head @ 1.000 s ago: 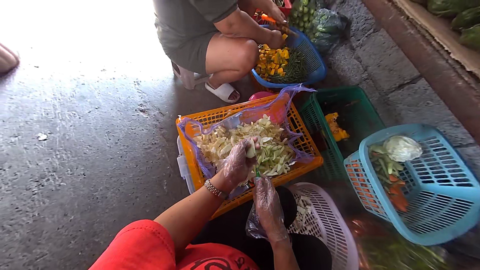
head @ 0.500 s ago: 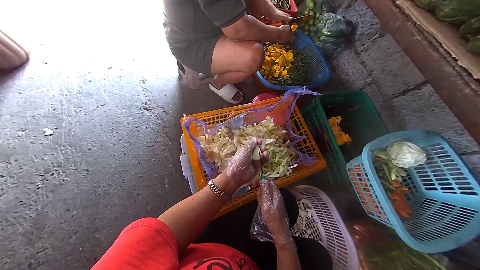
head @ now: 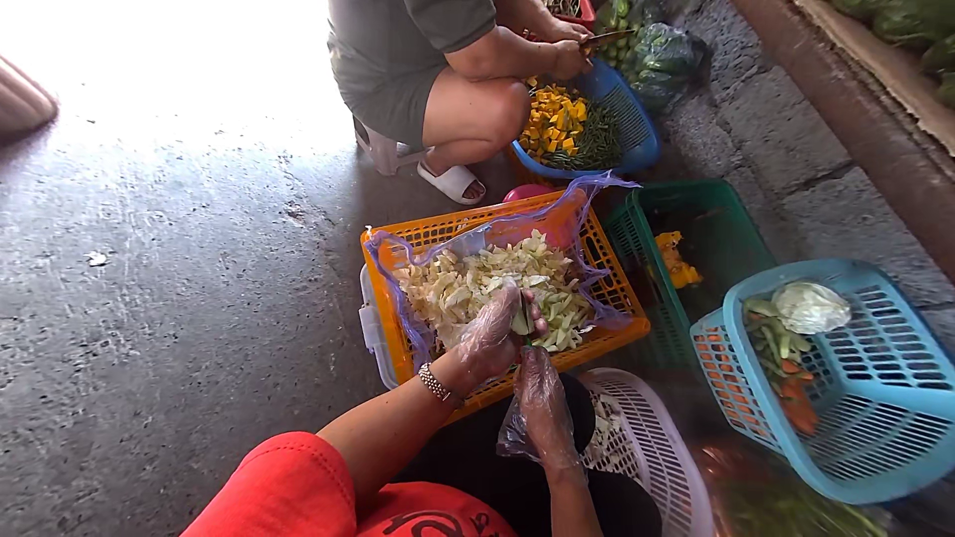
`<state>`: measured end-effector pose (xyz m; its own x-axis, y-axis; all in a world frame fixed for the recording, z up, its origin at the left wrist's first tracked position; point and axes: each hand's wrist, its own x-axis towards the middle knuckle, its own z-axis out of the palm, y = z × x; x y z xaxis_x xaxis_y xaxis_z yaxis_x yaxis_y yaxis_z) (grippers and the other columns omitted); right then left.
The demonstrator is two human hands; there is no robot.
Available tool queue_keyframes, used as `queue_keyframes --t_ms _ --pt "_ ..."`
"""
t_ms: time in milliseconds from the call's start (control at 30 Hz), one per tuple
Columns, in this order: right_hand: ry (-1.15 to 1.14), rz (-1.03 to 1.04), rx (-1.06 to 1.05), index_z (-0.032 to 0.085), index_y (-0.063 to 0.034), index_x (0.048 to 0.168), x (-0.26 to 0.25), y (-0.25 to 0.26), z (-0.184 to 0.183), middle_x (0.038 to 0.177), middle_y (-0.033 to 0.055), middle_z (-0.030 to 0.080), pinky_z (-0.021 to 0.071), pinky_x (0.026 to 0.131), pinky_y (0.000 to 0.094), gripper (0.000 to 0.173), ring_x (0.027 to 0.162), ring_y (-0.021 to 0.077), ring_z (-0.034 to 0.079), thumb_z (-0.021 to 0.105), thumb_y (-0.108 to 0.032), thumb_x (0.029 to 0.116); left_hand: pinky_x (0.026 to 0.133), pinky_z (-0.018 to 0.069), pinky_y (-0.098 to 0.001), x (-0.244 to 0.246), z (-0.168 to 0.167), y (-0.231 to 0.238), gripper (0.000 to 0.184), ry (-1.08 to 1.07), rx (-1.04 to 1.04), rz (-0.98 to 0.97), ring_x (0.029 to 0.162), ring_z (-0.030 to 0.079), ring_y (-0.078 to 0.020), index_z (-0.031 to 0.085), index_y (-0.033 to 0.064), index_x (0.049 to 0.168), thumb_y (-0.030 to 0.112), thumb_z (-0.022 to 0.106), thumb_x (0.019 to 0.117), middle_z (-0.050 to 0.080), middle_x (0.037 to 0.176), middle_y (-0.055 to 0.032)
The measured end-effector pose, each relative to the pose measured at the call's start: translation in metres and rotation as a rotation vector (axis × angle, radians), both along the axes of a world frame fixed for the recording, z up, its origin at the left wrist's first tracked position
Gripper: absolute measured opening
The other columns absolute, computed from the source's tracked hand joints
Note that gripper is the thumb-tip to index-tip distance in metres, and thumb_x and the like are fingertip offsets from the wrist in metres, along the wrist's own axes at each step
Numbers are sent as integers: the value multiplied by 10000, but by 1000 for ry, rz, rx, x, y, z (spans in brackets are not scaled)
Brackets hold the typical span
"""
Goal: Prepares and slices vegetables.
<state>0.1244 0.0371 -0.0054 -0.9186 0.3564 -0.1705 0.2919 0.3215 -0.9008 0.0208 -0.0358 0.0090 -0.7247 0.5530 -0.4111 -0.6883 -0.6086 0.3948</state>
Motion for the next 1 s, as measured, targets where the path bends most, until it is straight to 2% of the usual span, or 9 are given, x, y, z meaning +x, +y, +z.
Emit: queue_keyframes --t_ms 100,200,267,400,600,633,733,900,1000 --pt "-96 59 -12 603 36 1127 -2 6 5 813 3 518 457 696 207 403 709 30 499 296 -224 1110 731 584 -264 0 -8 -5 599 175 16 -77 717 670 -127 546 90 962 445 84 1102 631 736 -17" --pt "-146 92 -13 603 30 1119 -4 9 4 826 12 523 462 703 220 415 716 43 502 274 -222 1115 817 567 -277 -1 -12 -7 491 355 -39 -161 822 688 -119 545 120 978 344 129 1112 674 786 9" --pt "-154 87 -42 599 30 1123 -6 9 3 818 15 517 462 702 226 413 711 49 500 273 -223 1115 823 562 -275 -1 -14 -6 424 352 -48 -153 842 691 -117 543 112 999 284 172 1110 686 809 6" --pt "-100 28 -258 585 -33 1048 -7 13 0 727 -58 464 429 601 163 383 614 -2 455 261 -227 1111 779 579 -287 -3 -11 -2 500 184 -7 -99 811 690 -142 541 74 1061 359 135 1121 669 820 -27" --pt "-47 -42 -304 585 -46 1017 -5 14 4 709 -72 463 418 575 146 369 593 -20 447 267 -209 1109 759 572 -262 -3 -14 -1 261 270 21 -140 894 687 -118 515 93 1161 118 281 1047 682 962 -15" --pt "-42 -49 -318 580 -55 1008 -6 14 3 699 -76 458 415 565 142 367 584 -23 442 261 -205 1109 762 566 -257 -2 -15 1 258 289 21 -149 906 681 -109 492 105 1171 74 305 996 678 987 -7" --pt "-37 -61 -338 567 -65 1018 -5 12 6 688 -81 450 408 548 143 364 565 -21 429 249 -216 1111 847 560 -302 -2 -19 2 297 247 70 -118 938 674 -135 481 87 1201 26 276 995 667 1010 -25" --pt "-22 -7 -240 588 1 1076 9 8 13 683 -94 444 389 550 127 393 557 -41 409 251 -200 1097 790 583 -317 -7 -6 4 260 -54 42 49 808 688 -164 555 56 1033 26 298 1054 665 849 -55" --pt "-32 24 -216 582 1 1052 13 6 9 693 -86 429 392 568 139 394 578 -30 414 245 -198 1091 769 586 -310 -8 -3 4 264 -105 52 70 761 679 -160 558 67 988 30 305 1054 646 797 -49"
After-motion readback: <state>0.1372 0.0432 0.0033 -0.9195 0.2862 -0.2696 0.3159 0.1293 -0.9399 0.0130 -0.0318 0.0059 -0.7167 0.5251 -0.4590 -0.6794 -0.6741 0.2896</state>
